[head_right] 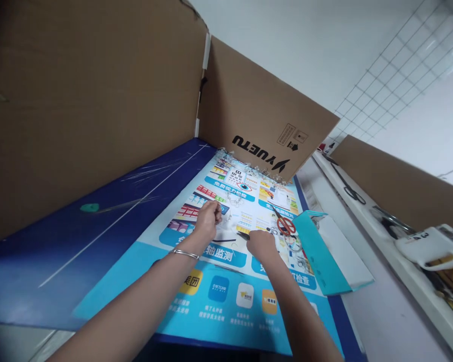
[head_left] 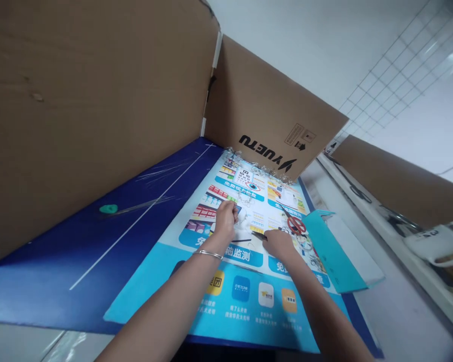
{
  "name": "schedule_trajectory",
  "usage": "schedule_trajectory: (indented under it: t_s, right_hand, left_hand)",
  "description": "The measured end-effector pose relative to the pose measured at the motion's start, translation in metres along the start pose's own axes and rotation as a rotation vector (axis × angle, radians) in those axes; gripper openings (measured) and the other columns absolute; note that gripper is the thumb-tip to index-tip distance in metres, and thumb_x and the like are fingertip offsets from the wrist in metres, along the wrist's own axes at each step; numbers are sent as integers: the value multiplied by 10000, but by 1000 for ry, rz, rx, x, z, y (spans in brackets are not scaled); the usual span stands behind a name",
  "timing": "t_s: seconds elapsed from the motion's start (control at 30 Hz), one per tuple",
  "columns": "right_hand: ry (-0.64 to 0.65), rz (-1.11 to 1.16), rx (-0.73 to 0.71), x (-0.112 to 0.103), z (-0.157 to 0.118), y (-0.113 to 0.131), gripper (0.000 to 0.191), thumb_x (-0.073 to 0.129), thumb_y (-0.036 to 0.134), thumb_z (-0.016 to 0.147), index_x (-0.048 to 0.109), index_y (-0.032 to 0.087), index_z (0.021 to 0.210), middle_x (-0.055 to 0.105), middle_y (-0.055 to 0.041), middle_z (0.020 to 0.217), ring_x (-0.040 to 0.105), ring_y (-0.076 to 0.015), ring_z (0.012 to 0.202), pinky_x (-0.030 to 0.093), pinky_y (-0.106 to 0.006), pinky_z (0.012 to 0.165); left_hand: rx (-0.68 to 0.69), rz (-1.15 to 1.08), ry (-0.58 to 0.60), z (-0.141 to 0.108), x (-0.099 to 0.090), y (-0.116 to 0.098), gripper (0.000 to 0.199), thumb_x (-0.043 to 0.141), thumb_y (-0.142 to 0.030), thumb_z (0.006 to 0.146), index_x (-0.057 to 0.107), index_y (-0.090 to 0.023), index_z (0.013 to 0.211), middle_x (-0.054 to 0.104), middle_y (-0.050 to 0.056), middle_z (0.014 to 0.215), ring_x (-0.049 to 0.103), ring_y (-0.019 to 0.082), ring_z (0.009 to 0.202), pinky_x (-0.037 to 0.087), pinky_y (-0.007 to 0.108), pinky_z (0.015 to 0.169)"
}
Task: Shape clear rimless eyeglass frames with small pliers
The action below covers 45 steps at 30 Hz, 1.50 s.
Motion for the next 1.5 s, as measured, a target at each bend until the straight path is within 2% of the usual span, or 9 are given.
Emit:
schedule_trajectory:
  t_s: [0.27,0.47,0.57,0.77,0.93,1.13,1.3,1.5]
  right_hand:
    - [2,-107,98,-24,-15,32,320,384,307,844,604,134,999,602,-166,1005,542,-237,945,361,-319,749]
    - [-53,-117,155,-30,-30,42,359,361,377,860,612,145,970,622,-137,953,557,-207,901,367,-274,717]
    - [-72,-117,169,-28,-35,40,383,328,397,871,610,157,965,626,-122,941,561,-194,885,367,-263,708]
    - [-146,-145,178,-38,-45,23,302,348,300,867,605,154,928,626,-107,908,564,-199,856,370,-269,689]
    - [-222,-168,153,-58,-55,5,318,338,320,872,599,145,921,616,-123,906,547,-210,883,373,-276,705]
    - [-317,-167,65,-73,-61,-2,264,346,250,870,588,149,901,605,-124,883,527,-221,875,356,-304,716]
    - [-375,-121,-2,-76,-62,-1,252,340,193,865,585,138,861,595,-134,865,507,-230,891,337,-329,730]
    - [-422,64,-29,-67,-56,-12,189,400,182,835,584,140,829,596,-124,861,486,-226,931,313,-331,776]
  left_hand:
    - [-99,-95,19,-2,-8,-6,135,520,-260,650,450,-162,713,426,-72,513,326,17,330,203,139,326]
    - [-158,-82,63,-3,-12,-6,130,503,-245,624,424,-160,682,409,-75,516,302,10,317,184,140,324]
    - [-182,-48,70,-1,-14,-3,129,486,-253,626,410,-164,680,404,-74,524,287,7,315,190,145,326]
    - [-244,96,134,-1,-10,7,141,484,-255,630,426,-164,720,394,-74,520,256,11,313,151,152,323]
    - [-325,272,306,-17,10,18,165,521,-272,645,492,-150,753,416,-68,501,240,16,304,141,159,324]
    - [-331,466,494,-36,30,22,337,538,-470,681,553,-139,739,432,-55,484,272,26,311,165,168,340]
    - [-314,559,575,-44,40,25,373,554,-510,662,558,-138,688,430,-51,460,285,35,311,151,176,344]
    - [-296,577,610,-48,46,30,308,583,-448,651,512,-149,633,399,-66,443,248,28,313,124,170,343]
Point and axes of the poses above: each hand's wrist, its own z-axis towards the middle knuckle, its own x-axis out of the palm, y = z × x, the point moved 9 cm from there along z, towards the middle knuckle
